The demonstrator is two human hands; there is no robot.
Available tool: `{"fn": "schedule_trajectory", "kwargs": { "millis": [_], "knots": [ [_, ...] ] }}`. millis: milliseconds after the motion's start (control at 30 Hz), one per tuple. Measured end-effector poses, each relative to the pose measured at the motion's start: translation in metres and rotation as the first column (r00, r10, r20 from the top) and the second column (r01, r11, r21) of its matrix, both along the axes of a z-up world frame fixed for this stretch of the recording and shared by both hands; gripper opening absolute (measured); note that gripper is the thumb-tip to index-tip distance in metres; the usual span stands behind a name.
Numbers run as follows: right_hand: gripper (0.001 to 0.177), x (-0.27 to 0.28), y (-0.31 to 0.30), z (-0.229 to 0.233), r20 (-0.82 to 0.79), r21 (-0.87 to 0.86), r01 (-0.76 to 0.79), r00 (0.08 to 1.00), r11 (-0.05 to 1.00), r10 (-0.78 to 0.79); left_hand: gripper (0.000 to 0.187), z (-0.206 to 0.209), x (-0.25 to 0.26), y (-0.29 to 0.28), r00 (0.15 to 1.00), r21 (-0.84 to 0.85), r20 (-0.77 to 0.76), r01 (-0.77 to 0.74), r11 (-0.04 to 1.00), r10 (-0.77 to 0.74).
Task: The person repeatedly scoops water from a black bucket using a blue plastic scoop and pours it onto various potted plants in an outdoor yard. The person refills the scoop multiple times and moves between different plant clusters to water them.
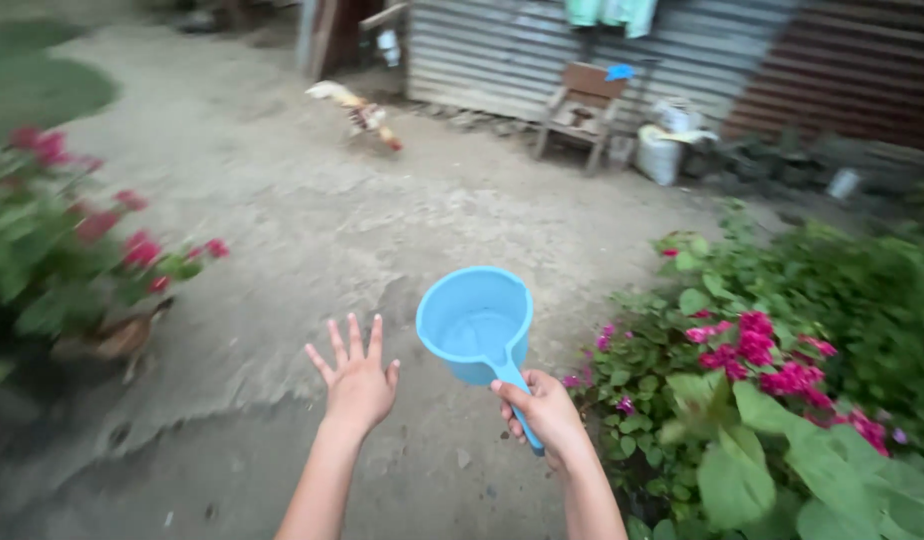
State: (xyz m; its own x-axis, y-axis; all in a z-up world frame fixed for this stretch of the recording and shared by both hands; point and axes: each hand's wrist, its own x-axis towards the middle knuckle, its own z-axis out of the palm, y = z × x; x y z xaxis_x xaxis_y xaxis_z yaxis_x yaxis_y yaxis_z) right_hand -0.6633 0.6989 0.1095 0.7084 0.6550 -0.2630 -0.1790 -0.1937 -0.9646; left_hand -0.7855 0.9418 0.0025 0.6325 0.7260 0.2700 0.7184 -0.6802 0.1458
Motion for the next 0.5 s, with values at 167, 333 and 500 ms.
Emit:
{"fn": "schedule_trajectory", "kwargs": {
  "millis": [167,333,500],
  "knots": [
    [0.027,0.011,0.019,0.011,-0.028,-0.007,0.175,0.984,0.985,-0.175,0.081,0.013,0.048,0.042,0.988,0.006,-0.026,0.151,0.988,-0.151],
    [0.028,0.024,0.026,0.011,-0.070,0.004,0.312,0.948,0.950,-0.311,0.080,0.020,0.094,0.056,0.959,-0.010,-0.105,0.262,0.965,-0.262],
    [0.026,0.044,0.023,0.016,0.009,-0.100,0.398,0.917,0.912,-0.399,0.081,0.013,0.147,0.052,0.916,-0.038,-0.058,0.395,0.918,-0.397]
  ]
}}
